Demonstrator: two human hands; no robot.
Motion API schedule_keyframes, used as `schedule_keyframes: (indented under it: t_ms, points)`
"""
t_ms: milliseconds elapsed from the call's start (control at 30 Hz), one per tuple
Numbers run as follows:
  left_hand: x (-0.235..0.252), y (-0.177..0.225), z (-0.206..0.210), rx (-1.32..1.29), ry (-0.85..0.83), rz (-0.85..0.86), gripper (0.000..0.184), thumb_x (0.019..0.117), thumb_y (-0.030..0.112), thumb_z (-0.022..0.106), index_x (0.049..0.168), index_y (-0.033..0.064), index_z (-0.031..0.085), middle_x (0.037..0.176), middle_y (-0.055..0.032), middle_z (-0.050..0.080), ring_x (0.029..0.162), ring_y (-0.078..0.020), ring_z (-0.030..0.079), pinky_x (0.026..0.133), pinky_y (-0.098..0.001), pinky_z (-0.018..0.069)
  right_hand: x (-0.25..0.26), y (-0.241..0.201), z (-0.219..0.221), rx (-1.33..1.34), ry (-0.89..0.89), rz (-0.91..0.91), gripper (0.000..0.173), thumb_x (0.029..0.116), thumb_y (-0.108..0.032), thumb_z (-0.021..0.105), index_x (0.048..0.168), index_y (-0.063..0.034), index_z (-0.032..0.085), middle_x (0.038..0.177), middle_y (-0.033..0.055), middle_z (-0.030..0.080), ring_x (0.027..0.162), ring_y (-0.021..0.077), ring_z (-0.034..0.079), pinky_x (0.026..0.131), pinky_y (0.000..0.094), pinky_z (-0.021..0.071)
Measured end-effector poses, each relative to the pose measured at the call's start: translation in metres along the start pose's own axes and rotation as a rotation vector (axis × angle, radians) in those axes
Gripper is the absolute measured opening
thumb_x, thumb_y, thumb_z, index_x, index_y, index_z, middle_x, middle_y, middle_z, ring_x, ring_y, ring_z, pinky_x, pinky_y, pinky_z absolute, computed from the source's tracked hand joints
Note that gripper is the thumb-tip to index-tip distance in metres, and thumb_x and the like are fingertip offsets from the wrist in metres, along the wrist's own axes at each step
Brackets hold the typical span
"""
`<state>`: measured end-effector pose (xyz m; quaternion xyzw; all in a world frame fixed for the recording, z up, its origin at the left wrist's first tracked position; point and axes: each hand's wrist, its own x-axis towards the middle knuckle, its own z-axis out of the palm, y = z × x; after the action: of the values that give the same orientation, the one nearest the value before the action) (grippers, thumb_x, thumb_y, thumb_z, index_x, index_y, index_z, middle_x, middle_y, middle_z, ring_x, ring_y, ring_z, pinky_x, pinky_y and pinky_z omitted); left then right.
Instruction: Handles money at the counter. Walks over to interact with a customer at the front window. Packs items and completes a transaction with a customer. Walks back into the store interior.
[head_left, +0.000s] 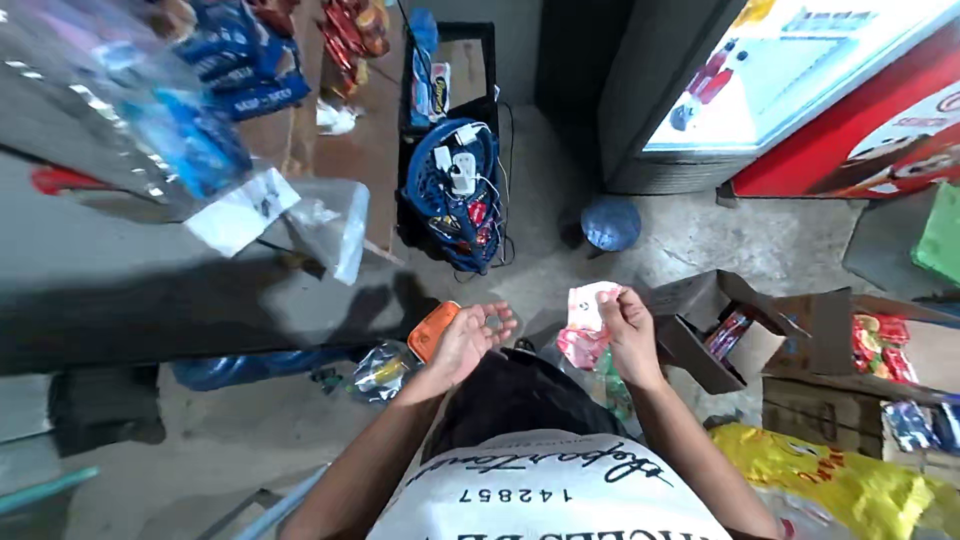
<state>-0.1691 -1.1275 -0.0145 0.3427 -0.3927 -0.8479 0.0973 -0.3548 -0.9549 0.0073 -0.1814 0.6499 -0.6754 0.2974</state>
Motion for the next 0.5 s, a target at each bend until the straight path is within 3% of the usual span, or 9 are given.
schedule_keyframes:
  t_ms: [67,133,200,233,300,333,500]
  points:
    - [0.024,0.006,0.008,0.023,-0.122,0.089,0.059,0.1069,0.043,0.022,0.128,0.0005,0.057,0.122,-0.0113,0.066,0.11,-0.0209,0.067,0.098,-0.0382,0.054,0.02,-0.004,0.01,-0.047,-0.106,0.042,0.012,0.103,-0.01,0.055,0.111,-0.0029,0.061,0.082,-0.0008,0.068,0.072,0.006,0.067,0.07,0.0265,0.0598]
    - [0.049,0.017,0.024,0.072,-0.201,0.179,0.061,0.0979,0.061,0.051,0.125,0.007,0.061,0.115,-0.0031,0.07,0.104,-0.0144,0.068,0.093,-0.0343,0.0565,0.043,-0.009,0.026,-0.088,-0.194,0.042,0.012,0.1021,-0.01,0.057,0.108,-0.0007,0.063,0.08,-0.0001,0.068,0.072,0.0051,0.066,0.071,0.0259,0.0587]
    - [0.076,0.029,0.045,0.104,-0.206,0.211,0.059,0.0865,0.059,0.072,0.12,0.0112,0.061,0.105,0.0023,0.071,0.096,-0.0099,0.069,0.087,-0.0314,0.059,0.069,-0.013,0.035,-0.163,-0.227,0.015,0.015,0.1004,-0.01,0.058,0.107,0.0023,0.065,0.082,0.0024,0.069,0.073,0.0047,0.066,0.072,0.0254,0.0577]
    - [0.09,0.035,0.057,0.095,-0.191,0.219,0.049,0.0882,0.047,0.075,0.118,0.0109,0.061,0.101,0.0024,0.072,0.092,-0.0093,0.07,0.085,-0.0306,0.0599,0.082,-0.015,0.034,-0.218,-0.234,-0.003,0.017,0.1001,-0.011,0.059,0.108,0.0027,0.066,0.083,0.0038,0.07,0.075,0.0048,0.066,0.073,0.0256,0.0572]
    - [0.122,0.051,0.078,0.138,-0.131,0.199,0.013,0.1001,0.015,0.059,0.111,0.0075,0.059,0.092,0.0006,0.07,0.083,-0.0095,0.069,0.078,-0.0301,0.0605,0.108,-0.02,0.026,-0.325,-0.224,-0.046,0.019,0.0994,-0.013,0.06,0.108,0.0025,0.067,0.083,0.0058,0.069,0.074,0.0059,0.065,0.072,0.0268,0.0555]
    - [0.139,0.06,0.086,0.181,-0.105,0.181,0.007,0.1024,0.008,0.053,0.105,0.0067,0.059,0.087,0.0001,0.069,0.078,-0.0096,0.068,0.075,-0.0303,0.0606,0.119,-0.022,0.02,-0.351,-0.213,-0.044,0.02,0.0998,-0.016,0.06,0.107,0.002,0.067,0.083,0.006,0.069,0.073,0.0064,0.065,0.071,0.0271,0.0554]
    - [0.227,0.114,0.132,0.296,-0.138,0.198,0.01,0.1018,0.006,0.054,0.096,0.0081,0.062,0.082,0.0025,0.066,0.075,-0.0075,0.066,0.075,-0.0286,0.0591,0.182,-0.036,-0.016,-0.184,-0.221,0.011,0.028,0.0958,-0.021,0.071,0.108,0.003,0.066,0.088,0.0047,0.072,0.076,0.0064,0.069,0.074,0.0267,0.0592]
